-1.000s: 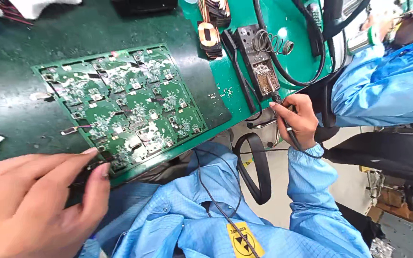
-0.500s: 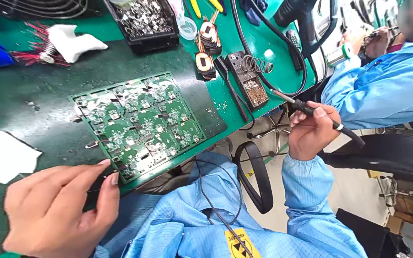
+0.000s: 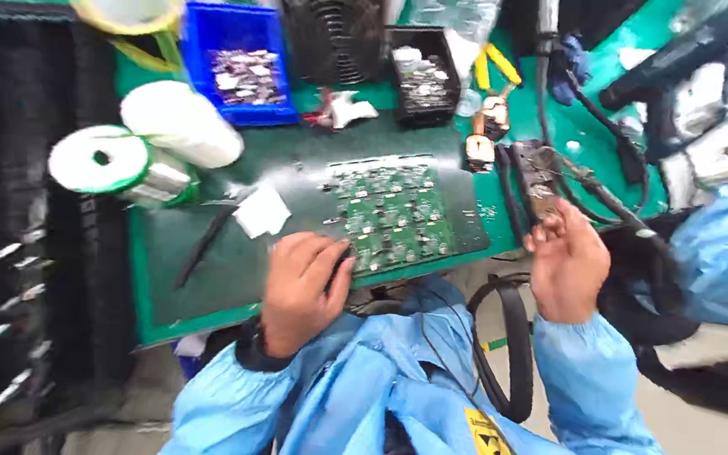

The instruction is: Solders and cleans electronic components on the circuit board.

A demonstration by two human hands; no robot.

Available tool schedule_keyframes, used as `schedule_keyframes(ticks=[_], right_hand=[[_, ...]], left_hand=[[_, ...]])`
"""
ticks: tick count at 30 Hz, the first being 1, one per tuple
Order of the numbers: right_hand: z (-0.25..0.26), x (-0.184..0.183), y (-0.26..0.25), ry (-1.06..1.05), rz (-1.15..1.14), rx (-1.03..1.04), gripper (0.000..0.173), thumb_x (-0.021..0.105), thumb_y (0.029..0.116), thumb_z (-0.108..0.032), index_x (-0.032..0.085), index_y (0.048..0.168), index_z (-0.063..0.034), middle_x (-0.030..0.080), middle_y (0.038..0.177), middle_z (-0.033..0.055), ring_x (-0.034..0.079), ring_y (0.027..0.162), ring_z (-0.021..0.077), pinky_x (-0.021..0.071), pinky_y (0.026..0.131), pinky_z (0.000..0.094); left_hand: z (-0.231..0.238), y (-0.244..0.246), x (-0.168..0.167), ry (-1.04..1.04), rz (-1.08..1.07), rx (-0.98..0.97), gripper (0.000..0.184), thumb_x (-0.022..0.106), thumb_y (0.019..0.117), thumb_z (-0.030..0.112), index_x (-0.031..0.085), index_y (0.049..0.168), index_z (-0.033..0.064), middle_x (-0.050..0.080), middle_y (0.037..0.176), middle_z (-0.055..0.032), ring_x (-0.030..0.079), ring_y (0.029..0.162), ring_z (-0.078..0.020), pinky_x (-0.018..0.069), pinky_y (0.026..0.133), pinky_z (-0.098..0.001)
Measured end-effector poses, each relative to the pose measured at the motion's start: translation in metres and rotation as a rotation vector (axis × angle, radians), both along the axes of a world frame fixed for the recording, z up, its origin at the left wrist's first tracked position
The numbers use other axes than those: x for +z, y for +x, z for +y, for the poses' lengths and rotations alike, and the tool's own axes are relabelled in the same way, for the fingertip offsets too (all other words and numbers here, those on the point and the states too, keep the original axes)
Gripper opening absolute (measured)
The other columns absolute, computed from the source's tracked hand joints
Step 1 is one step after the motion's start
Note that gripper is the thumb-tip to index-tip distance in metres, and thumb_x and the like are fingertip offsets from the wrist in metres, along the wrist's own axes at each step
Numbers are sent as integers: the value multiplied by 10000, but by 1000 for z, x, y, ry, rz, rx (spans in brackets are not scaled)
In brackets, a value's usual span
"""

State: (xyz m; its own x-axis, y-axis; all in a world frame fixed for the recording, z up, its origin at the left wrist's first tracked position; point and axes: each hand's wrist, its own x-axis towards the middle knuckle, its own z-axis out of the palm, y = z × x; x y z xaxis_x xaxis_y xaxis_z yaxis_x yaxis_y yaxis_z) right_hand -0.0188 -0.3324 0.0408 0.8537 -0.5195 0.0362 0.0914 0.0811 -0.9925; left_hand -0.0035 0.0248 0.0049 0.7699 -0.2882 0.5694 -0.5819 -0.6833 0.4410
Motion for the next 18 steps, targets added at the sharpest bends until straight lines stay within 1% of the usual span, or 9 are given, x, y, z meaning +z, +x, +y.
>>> schedule_keyframes(ticks=[2, 3, 6, 8, 9, 12, 15, 16, 18], right_hand=[[33, 6, -3, -90, -52, 240, 265, 525, 1057, -149, 631, 1273, -38, 679, 819, -22, 639, 637, 96, 582, 596, 275], [48, 12, 1, -186, -113, 380, 250, 568, 1041, -120, 650, 1255, -20, 696, 850, -6, 652, 664, 103, 589, 615, 280], [100, 37, 31, -644, -267, 665, 215, 607, 1021, -103, 709, 1185, -7, 723, 1004, 51, 691, 807, 112, 615, 729, 301], [147, 47, 62, -944, -363, 775, 208, 597, 1010, -80, 753, 1138, -28, 731, 1021, 90, 698, 898, 146, 597, 812, 315], [171, 44, 79, -1030, -386, 831, 209, 589, 1001, -67, 762, 1115, -39, 721, 999, 103, 690, 902, 180, 580, 813, 336], [235, 24, 117, -1152, -280, 978, 205, 592, 998, -123, 763, 1067, -33, 717, 968, 148, 704, 930, 281, 569, 840, 447], [276, 19, 126, -1248, 27, 1024, 350, 660, 993, -261, 687, 1163, 43, 658, 1117, 237, 669, 1053, 389, 552, 904, 536], [284, 18, 126, -1255, 90, 1022, 378, 682, 981, -273, 667, 1177, 49, 636, 1157, 240, 655, 1085, 396, 549, 912, 536], [293, 16, 123, -1248, 107, 1021, 285, 672, 975, -178, 669, 1148, 48, 630, 1168, 232, 647, 1105, 389, 551, 916, 522]], left_hand=[[5, -6, -4, -34, -29, 36, 242, 630, 1013, 229, 778, 1062, 44, 757, 1017, -131, 685, 1051, -281, 517, 992, -442], [7, -7, -5, -52, -54, 36, 232, 636, 1010, 219, 786, 1033, 44, 762, 993, -121, 690, 1034, -267, 526, 979, -435], [10, -11, -9, -93, -84, 9, 224, 635, 1007, 200, 792, 987, 41, 765, 949, -104, 701, 994, -238, 538, 953, -413], [15, -17, -12, -95, -93, 18, 230, 629, 1012, 198, 789, 1001, 34, 765, 957, -113, 702, 986, -237, 533, 943, -412], [18, -21, -13, -92, -105, 31, 234, 623, 1015, 196, 789, 1012, 31, 768, 970, -118, 704, 986, -235, 532, 940, -411], [31, -28, -14, -66, -144, 85, 237, 609, 1014, 186, 795, 1025, 39, 784, 1004, -110, 715, 982, -219, 522, 929, -402], [44, -35, -15, -80, -139, 120, 234, 607, 1015, 179, 797, 1029, 42, 786, 1018, -108, 717, 998, -220, 519, 951, -408], [48, -37, -15, -89, -132, 130, 230, 610, 1013, 176, 798, 1027, 44, 786, 1017, -106, 716, 999, -218, 517, 951, -407], [53, -41, -17, -94, -120, 146, 225, 613, 1010, 172, 799, 1021, 45, 786, 1015, -104, 715, 1002, -216, 515, 952, -409]])
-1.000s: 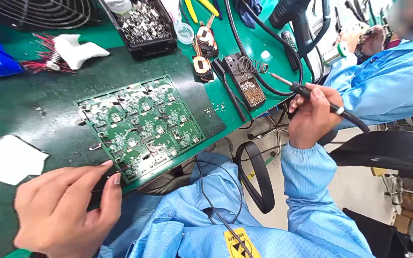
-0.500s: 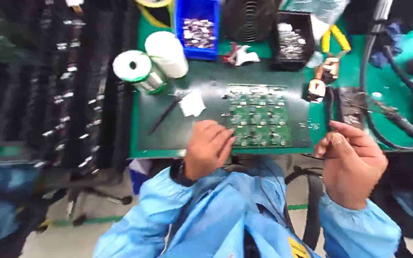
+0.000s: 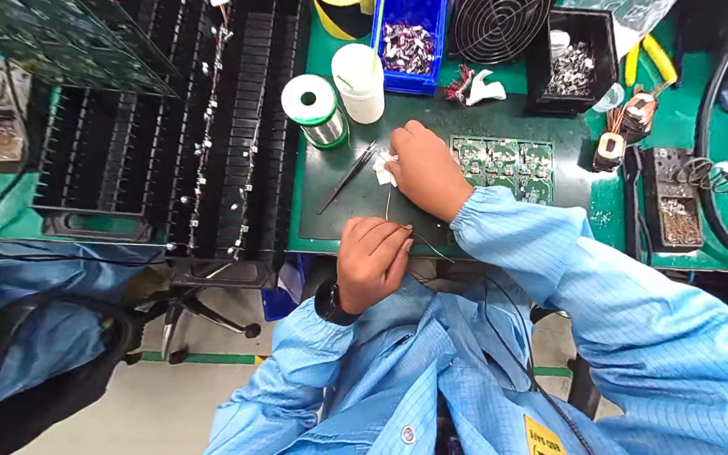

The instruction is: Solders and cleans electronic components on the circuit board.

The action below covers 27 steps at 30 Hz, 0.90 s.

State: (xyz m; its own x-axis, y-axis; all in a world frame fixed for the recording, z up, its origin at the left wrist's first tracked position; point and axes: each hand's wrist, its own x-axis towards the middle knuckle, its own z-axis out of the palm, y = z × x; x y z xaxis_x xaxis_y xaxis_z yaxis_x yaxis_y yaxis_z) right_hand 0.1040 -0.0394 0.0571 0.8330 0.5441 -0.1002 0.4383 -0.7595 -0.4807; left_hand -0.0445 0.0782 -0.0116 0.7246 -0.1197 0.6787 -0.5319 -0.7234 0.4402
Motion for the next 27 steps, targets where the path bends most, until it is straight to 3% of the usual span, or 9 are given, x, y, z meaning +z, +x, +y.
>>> schedule_keyframes(ticks=[3, 5, 8, 12, 14, 16, 18, 22, 27], right_hand=[[-6, 8, -1, 43, -23, -5, 218, 641, 970, -101, 678, 1135, 36, 638, 1183, 229, 628, 1150, 394, 538, 947, 528], [-34, 25, -8, 108, -109, -26, 220, 610, 1001, -125, 660, 1151, 28, 674, 1123, 211, 673, 1066, 359, 553, 904, 520], [-105, 54, -39, 195, -239, 20, 172, 592, 1033, -153, 670, 1106, -18, 703, 983, 107, 705, 858, 170, 606, 773, 345], [-173, 56, -94, 124, -258, 80, 259, 552, 1005, -44, 776, 1131, -68, 686, 1077, 146, 659, 968, 214, 548, 841, 346], [-169, 37, -108, 113, -306, 61, 299, 545, 1003, -9, 754, 1212, -53, 684, 1047, 169, 660, 941, 246, 553, 811, 347], [-154, 19, -108, 46, -427, 27, 320, 549, 1032, -35, 652, 1331, 17, 693, 1070, 210, 684, 970, 313, 564, 847, 394], [-141, 3, -101, 18, -543, 27, 254, 543, 1035, -27, 656, 1238, 74, 694, 1077, 231, 684, 997, 354, 556, 858, 429], [-128, -19, -93, 43, -560, 146, 184, 544, 1007, 6, 723, 1026, 46, 674, 969, 206, 651, 909, 367, 506, 730, 461], [-137, -17, -89, 84, -397, 250, 204, 561, 983, 4, 756, 1041, 14, 694, 992, 167, 648, 992, 338, 508, 819, 451]], left_hand=[[3, -3, 1, -2, -13, 17, 215, 621, 1004, 159, 798, 1010, 36, 782, 1010, -117, 713, 1007, -232, 514, 954, -420], [4, -5, 5, -5, -15, -1, 215, 618, 1007, 154, 792, 1028, 29, 776, 1026, -131, 705, 1027, -247, 510, 960, -429], [0, -4, 15, -28, 19, -43, 213, 614, 1014, 146, 777, 1081, 25, 761, 1086, -145, 685, 1078, -267, 498, 989, -434], [-17, 12, 29, 54, 197, -159, 275, 631, 1018, 202, 746, 1196, 28, 706, 1281, -165, 621, 1248, -338, 457, 1071, -507], [-27, 23, 32, 161, 297, -228, 364, 635, 1018, 283, 696, 1282, 40, 632, 1415, -155, 526, 1378, -363, 389, 1134, -564], [-33, 33, 31, 221, 332, -261, 433, 658, 1001, 322, 664, 1326, 36, 597, 1467, -153, 481, 1428, -365, 336, 1166, -593], [-35, 38, 29, 255, 361, -269, 486, 665, 995, 358, 641, 1355, 33, 588, 1480, -147, 471, 1441, -355, 302, 1182, -608], [-33, 42, 21, 263, 346, -270, 517, 650, 996, 420, 657, 1331, 27, 600, 1472, -141, 490, 1433, -343, 290, 1194, -611], [-34, 41, 15, 275, 314, -260, 506, 646, 995, 458, 695, 1292, 52, 601, 1469, -152, 486, 1437, -356, 287, 1197, -622]])
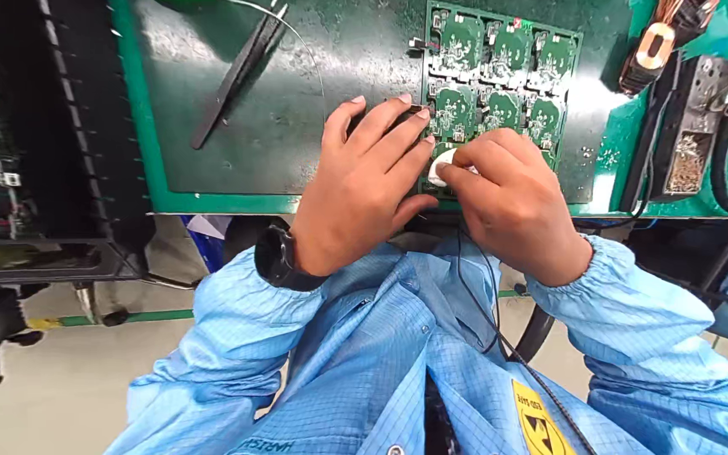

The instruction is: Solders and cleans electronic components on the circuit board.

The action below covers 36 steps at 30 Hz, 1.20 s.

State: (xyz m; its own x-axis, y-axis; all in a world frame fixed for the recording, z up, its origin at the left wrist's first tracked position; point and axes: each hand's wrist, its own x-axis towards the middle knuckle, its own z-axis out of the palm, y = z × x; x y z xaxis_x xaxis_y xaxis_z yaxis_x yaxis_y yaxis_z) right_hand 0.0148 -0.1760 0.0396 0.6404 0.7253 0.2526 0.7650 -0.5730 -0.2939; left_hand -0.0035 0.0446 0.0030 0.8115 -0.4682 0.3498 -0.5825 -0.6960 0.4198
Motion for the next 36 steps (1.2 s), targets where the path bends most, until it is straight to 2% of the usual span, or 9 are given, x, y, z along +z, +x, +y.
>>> schedule_keyframes(ticks=[3, 6, 9, 12, 20, 26, 36], right_hand=[[-4, -4, 3, 3, -96, 112, 182, 565, 984, 32, 735, 1048, 47, 703, 1001, 183, 660, 1016, 347, 508, 897, 468], [-8, -3, 4, -53, -172, 226, 191, 538, 1005, 40, 705, 1079, 94, 689, 1033, 226, 645, 991, 368, 499, 899, 484], [-10, -5, 6, -74, -223, 268, 190, 535, 1010, 41, 700, 1083, 98, 692, 1087, 245, 645, 1015, 376, 499, 908, 486], [-8, -9, 8, -82, -264, 253, 193, 541, 1011, 31, 702, 1090, 99, 693, 1117, 252, 648, 1056, 387, 494, 952, 496], [-11, -17, 3, -29, -278, 242, 179, 564, 1003, 31, 704, 1093, 97, 707, 1107, 243, 660, 1053, 370, 504, 965, 478], [-9, -15, -3, -28, -251, 191, 174, 590, 992, 17, 711, 1092, 91, 702, 1073, 233, 657, 1015, 364, 512, 926, 479], [-6, -16, 0, -23, -269, 169, 181, 600, 991, 16, 715, 1112, 86, 702, 1055, 220, 658, 1013, 354, 510, 949, 470]], left_hand=[[-1, 0, -1, 0, -2, 4, 501, 630, 1003, 453, 692, 1291, 48, 597, 1472, -159, 475, 1442, -369, 279, 1199, -622], [-1, 0, -1, -12, -6, 7, 496, 627, 1008, 434, 677, 1308, 42, 607, 1461, -158, 477, 1441, -368, 268, 1210, -612], [-1, 1, 0, -30, -2, 4, 476, 640, 1006, 412, 683, 1286, 29, 621, 1444, -159, 476, 1443, -367, 254, 1224, -604], [-1, 1, 1, -29, 7, 2, 470, 641, 1004, 402, 689, 1274, 21, 627, 1435, -162, 480, 1438, -374, 255, 1222, -602], [0, 2, -2, -59, 12, 2, 476, 622, 1019, 412, 688, 1292, 27, 637, 1427, -154, 478, 1443, -369, 254, 1226, -599], [0, 2, -3, -62, 13, 2, 486, 618, 1020, 431, 690, 1287, 31, 639, 1425, -151, 476, 1446, -365, 251, 1229, -606], [1, 2, -4, -58, 10, -6, 489, 598, 1028, 427, 681, 1301, 30, 630, 1435, -156, 460, 1454, -379, 235, 1234, -605]])
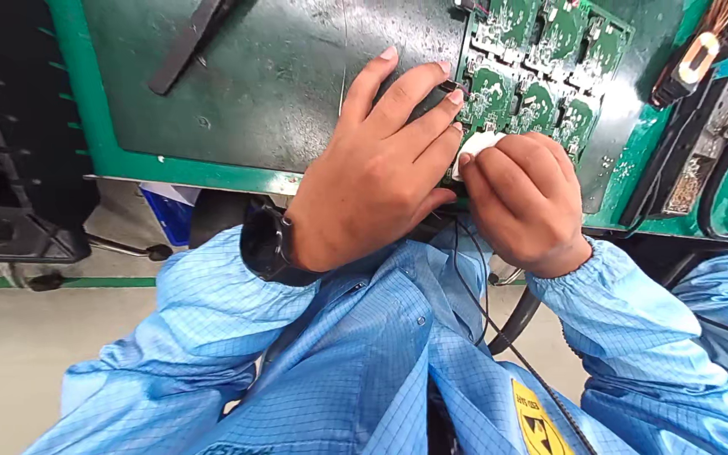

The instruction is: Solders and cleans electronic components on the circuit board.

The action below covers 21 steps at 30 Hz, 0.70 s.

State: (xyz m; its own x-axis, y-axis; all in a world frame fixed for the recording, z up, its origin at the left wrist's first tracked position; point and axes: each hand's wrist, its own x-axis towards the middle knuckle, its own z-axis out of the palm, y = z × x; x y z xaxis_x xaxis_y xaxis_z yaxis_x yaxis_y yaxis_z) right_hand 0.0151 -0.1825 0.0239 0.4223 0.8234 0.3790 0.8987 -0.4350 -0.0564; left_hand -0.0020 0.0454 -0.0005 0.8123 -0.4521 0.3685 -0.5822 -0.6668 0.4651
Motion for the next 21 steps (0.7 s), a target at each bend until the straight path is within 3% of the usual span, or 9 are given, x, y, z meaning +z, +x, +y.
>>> schedule_keyframes(ticks=[8, 15, 21], right_hand=[[-1, -5, -6, 36, 9, -24, 184, 626, 978, -10, 719, 1114, 71, 705, 1077, 213, 654, 1033, 348, 505, 971, 468], [2, 4, -13, 133, 162, -238, 139, 650, 943, -35, 758, 1005, 28, 672, 933, 175, 630, 939, 306, 509, 832, 399], [14, -1, -12, 146, 202, -214, 118, 657, 946, -21, 752, 984, 38, 670, 931, 179, 630, 927, 304, 508, 817, 396]], left_hand=[[-1, 0, 0, -13, 3, 5, 491, 595, 1029, 432, 687, 1291, 27, 634, 1429, -156, 457, 1457, -377, 235, 1234, -610], [0, 0, 1, 10, 14, -3, 487, 584, 1037, 430, 683, 1287, 24, 620, 1446, -157, 442, 1469, -372, 232, 1237, -603], [0, 0, 0, -13, 8, -6, 476, 586, 1037, 417, 687, 1276, 17, 626, 1434, -169, 460, 1452, -388, 243, 1226, -620]])
